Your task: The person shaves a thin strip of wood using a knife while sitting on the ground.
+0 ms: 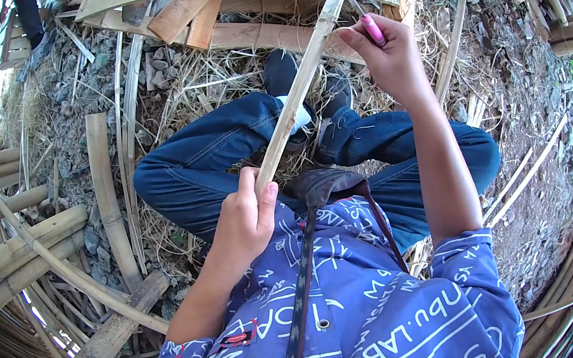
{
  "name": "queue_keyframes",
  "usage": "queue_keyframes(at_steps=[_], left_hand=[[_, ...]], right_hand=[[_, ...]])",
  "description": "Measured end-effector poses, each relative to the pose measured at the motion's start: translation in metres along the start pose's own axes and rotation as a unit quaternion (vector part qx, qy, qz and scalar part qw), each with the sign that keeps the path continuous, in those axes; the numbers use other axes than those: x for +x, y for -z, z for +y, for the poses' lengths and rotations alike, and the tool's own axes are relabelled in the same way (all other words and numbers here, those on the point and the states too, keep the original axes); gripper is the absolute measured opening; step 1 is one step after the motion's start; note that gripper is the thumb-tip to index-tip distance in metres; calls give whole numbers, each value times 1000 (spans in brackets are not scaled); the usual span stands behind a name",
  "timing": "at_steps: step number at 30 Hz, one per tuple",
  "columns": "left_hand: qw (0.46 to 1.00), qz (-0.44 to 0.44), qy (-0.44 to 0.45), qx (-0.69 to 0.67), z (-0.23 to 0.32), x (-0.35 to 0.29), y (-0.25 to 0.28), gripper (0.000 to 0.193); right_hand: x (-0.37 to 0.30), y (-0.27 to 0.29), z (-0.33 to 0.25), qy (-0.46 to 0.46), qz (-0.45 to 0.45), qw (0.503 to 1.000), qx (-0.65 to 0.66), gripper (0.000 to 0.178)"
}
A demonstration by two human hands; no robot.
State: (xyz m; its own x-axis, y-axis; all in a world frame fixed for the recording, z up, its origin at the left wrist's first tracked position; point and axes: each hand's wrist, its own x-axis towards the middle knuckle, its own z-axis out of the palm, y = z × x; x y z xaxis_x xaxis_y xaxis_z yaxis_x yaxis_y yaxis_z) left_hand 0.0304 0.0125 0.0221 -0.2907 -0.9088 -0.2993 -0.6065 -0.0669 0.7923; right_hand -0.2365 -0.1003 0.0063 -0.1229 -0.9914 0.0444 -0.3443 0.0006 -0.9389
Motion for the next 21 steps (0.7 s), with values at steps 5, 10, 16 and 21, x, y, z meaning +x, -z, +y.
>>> queue_keyframes(at_steps=[5,10,16,21], left_hand=[[1000,-24,3,17,3,-3,1,20],[1000,-21,-13,9,5,2,0,22],[999,-34,-4,23,-4,-5,-1,22],[1000,-12,16,10,0,-6,9,22]], right_hand=[[3,1,9,-93,-41,950,296,19],[5,-2,2,-152,45,900,407,15],[30,22,8,-124,203,839,489,14],[29,51,-7,-93,160,912,367,19]])
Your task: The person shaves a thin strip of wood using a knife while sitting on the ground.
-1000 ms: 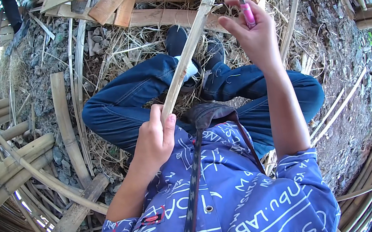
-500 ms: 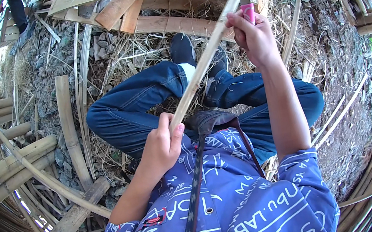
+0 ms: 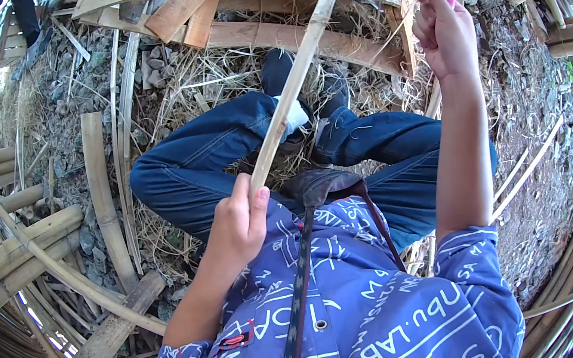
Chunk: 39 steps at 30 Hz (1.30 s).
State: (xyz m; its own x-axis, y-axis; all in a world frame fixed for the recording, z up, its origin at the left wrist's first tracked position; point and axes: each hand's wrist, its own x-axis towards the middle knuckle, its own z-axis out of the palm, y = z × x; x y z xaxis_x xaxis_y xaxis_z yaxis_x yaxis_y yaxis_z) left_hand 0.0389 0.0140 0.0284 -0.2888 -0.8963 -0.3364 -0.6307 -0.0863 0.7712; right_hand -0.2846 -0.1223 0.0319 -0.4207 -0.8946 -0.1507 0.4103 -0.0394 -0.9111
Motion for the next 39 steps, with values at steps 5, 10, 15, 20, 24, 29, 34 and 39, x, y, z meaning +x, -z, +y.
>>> queue_keyframes(at_steps=[5,10,15,20,24,29,34,39], left_hand=[[1000,12,-12,-15,2,8,1,24],[1000,-6,-2,4,5,7,3,23],[1000,5,0,23,6,8,-1,24],[1000,-6,6,-15,7,9,-4,24],[998,0,2,-69,5,8,-9,25],[998,2,9,-55,5,7,-6,24],[998,8,-28,-63,-1,4,-9,31],[1000,-5,-3,-15,7,3,-10,34]], right_hand=[[-7,20,8,55,22,948,-312,30],[-53,6,3,155,58,786,-595,50],[-69,-1,11,178,94,791,-577,44],[-76,23,28,13,-53,946,-319,45],[-83,10,59,38,-107,896,-428,40],[-70,-15,58,129,-163,801,-561,37],[-57,-18,50,165,-187,710,-659,42],[-51,-24,46,190,-186,697,-666,44]])
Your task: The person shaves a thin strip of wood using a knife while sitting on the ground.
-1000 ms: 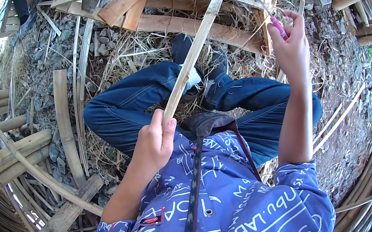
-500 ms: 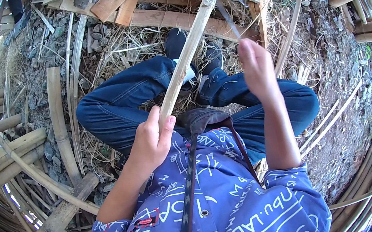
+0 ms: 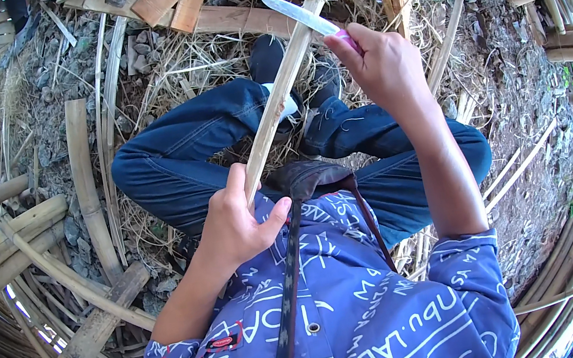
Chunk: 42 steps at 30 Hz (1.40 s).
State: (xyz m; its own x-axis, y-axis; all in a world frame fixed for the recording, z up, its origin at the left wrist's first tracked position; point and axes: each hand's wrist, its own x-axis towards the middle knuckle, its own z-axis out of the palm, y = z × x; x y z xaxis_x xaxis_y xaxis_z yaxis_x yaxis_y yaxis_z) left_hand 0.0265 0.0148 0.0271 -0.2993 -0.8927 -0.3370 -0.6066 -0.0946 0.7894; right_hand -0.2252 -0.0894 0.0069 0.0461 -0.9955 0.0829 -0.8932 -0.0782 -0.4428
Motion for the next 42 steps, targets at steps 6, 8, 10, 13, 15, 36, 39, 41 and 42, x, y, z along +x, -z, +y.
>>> queue_keyframes(at_steps=[6,8,10,13,15,36,39,41,42], left_hand=[[999,16,-13,40,-3,-5,-6,35],[999,25,-15,35,-10,-15,-10,36],[998,44,-15,37,-12,-15,-8,36],[998,54,-6,25,-9,-10,-8,37],[998,48,-9,26,-10,-8,-9,37],[991,-2,-22,-135,-12,-13,-6,45],[962,-34,67,-262,-9,-11,1,53],[962,-58,80,-254,-10,-9,3,59],[953,-60,88,-284,-11,-8,2,56]], right_hand=[[20,6,31,-108,54,990,-67,53],[26,25,47,-114,73,988,-76,57],[22,26,43,-62,86,993,-54,59],[2,18,14,-62,29,996,50,50],[-13,13,1,-66,4,982,176,41],[-21,-17,2,-81,4,990,118,49],[-18,-16,4,-91,12,989,115,54],[-20,-19,3,-89,22,984,150,55],[-21,-21,4,-88,22,984,151,55]])
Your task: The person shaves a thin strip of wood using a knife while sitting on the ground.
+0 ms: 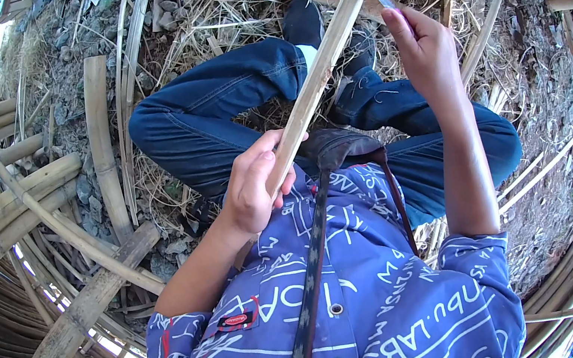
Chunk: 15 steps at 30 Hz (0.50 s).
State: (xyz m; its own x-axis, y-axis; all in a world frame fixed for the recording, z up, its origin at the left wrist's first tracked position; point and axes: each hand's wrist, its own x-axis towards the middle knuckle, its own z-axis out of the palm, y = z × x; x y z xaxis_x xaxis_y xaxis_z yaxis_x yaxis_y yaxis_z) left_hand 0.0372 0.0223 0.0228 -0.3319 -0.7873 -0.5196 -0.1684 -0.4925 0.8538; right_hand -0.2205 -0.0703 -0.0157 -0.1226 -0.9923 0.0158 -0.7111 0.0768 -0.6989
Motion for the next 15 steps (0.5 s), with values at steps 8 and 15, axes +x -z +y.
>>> queue_keyframes(at_steps=[8,15], left_hand=[[996,-21,63,-51,6,5,3,38],[996,-35,60,-52,-3,5,5,27]], right_hand=[[-6,-2,4,-12,3,998,58,53],[-19,-2,2,-22,8,996,81,49]])
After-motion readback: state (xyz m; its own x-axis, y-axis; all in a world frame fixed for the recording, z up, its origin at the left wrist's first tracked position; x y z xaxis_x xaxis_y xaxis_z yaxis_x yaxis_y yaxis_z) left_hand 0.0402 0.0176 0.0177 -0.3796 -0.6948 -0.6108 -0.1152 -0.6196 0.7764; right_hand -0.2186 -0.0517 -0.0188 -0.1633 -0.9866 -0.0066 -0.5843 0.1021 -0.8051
